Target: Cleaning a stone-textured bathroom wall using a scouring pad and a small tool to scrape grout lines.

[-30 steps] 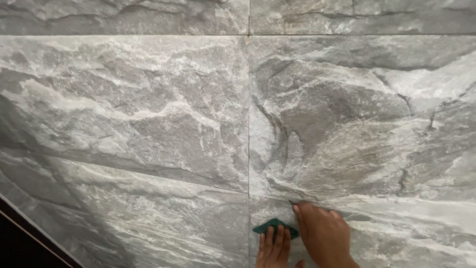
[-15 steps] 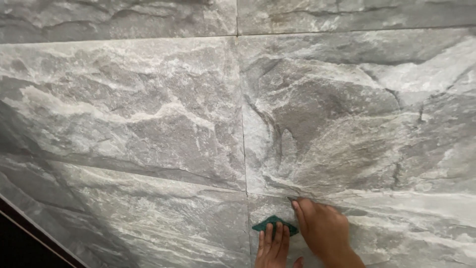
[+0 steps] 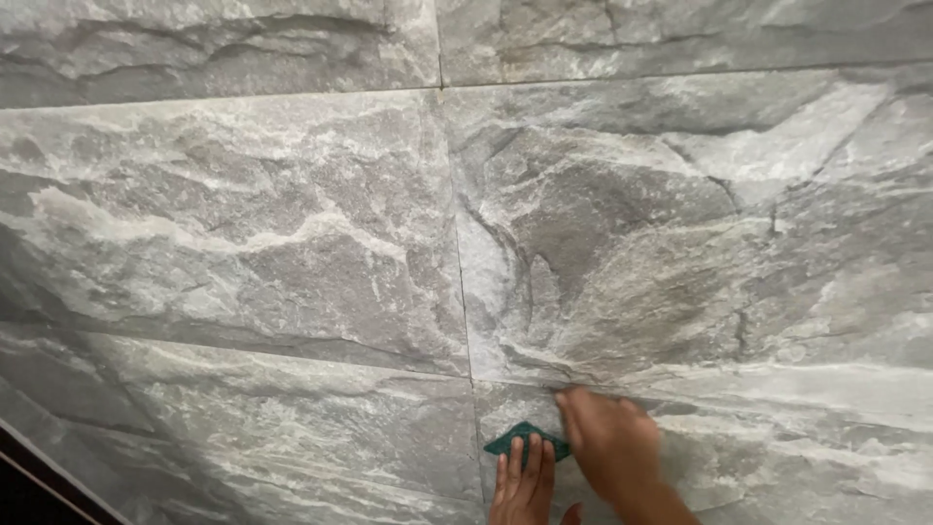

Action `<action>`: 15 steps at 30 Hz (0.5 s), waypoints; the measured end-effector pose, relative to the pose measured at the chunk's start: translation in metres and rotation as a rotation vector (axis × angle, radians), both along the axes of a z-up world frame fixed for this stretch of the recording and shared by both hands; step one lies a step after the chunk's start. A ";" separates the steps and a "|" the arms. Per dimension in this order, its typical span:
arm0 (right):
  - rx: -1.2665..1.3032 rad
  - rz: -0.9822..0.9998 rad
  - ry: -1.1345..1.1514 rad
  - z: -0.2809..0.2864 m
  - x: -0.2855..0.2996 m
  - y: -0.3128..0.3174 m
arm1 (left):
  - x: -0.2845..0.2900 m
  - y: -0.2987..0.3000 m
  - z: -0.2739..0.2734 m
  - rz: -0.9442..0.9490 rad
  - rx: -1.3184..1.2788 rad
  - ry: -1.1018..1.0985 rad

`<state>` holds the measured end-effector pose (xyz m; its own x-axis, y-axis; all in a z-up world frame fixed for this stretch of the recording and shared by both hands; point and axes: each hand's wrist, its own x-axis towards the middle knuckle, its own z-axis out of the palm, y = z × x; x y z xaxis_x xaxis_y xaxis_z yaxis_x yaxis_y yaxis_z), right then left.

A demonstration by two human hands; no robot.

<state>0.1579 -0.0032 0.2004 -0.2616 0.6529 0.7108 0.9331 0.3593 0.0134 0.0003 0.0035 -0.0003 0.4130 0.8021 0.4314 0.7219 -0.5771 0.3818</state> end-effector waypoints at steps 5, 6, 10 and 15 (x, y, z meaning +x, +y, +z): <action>0.085 0.052 0.195 0.029 -0.013 -0.016 | -0.003 0.002 -0.008 0.011 0.185 0.001; 0.084 0.053 0.193 0.036 -0.012 -0.019 | -0.001 -0.001 -0.004 0.012 0.184 -0.001; 0.087 0.077 0.266 0.045 -0.015 -0.025 | -0.003 -0.012 0.020 0.023 0.182 -0.001; -0.005 0.047 0.306 0.049 -0.004 -0.032 | 0.002 -0.020 0.037 0.041 -0.012 -0.021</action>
<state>0.1543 -0.0355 0.2490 -0.0655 0.6490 0.7579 0.8758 0.4014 -0.2680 0.0028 -0.0169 0.0371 0.3707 0.8231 0.4302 0.7368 -0.5426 0.4034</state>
